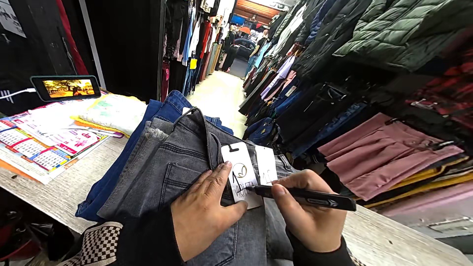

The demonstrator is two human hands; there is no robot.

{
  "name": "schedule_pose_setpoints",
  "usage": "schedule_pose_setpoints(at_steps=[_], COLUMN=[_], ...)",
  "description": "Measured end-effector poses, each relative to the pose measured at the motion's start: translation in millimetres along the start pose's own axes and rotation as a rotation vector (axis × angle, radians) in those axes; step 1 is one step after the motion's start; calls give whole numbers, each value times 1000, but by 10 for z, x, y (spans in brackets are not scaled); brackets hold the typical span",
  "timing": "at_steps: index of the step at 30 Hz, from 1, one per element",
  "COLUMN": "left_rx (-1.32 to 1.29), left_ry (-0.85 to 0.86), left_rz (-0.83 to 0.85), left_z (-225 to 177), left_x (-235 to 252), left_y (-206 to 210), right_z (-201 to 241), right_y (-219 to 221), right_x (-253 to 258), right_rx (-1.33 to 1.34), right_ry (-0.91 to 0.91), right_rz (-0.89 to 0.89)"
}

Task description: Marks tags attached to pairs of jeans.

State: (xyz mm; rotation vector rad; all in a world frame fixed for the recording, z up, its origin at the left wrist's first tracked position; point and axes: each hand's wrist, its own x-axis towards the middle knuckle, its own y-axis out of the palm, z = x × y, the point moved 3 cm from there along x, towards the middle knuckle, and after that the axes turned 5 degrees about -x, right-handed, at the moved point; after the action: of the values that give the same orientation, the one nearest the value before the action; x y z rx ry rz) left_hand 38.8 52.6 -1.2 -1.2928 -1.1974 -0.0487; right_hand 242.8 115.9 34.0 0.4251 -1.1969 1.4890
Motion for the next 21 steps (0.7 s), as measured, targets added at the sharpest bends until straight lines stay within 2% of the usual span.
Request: schedule_pose_setpoints(at_steps=[5,14,21], left_rx=[-4,-5,-20], left_ry=[10,5,0], left_rz=[2,-13,-7], left_z=[4,-1,4], left_x=[1,-3,-9], left_y=[-2,8,6], right_z=[7,-38,-66], right_y=[5,106,51], right_x=[-10,-34,-10], right_rx=[93,44,-8], right_ry=[22,54,73], right_rz=[-87,-16,-58])
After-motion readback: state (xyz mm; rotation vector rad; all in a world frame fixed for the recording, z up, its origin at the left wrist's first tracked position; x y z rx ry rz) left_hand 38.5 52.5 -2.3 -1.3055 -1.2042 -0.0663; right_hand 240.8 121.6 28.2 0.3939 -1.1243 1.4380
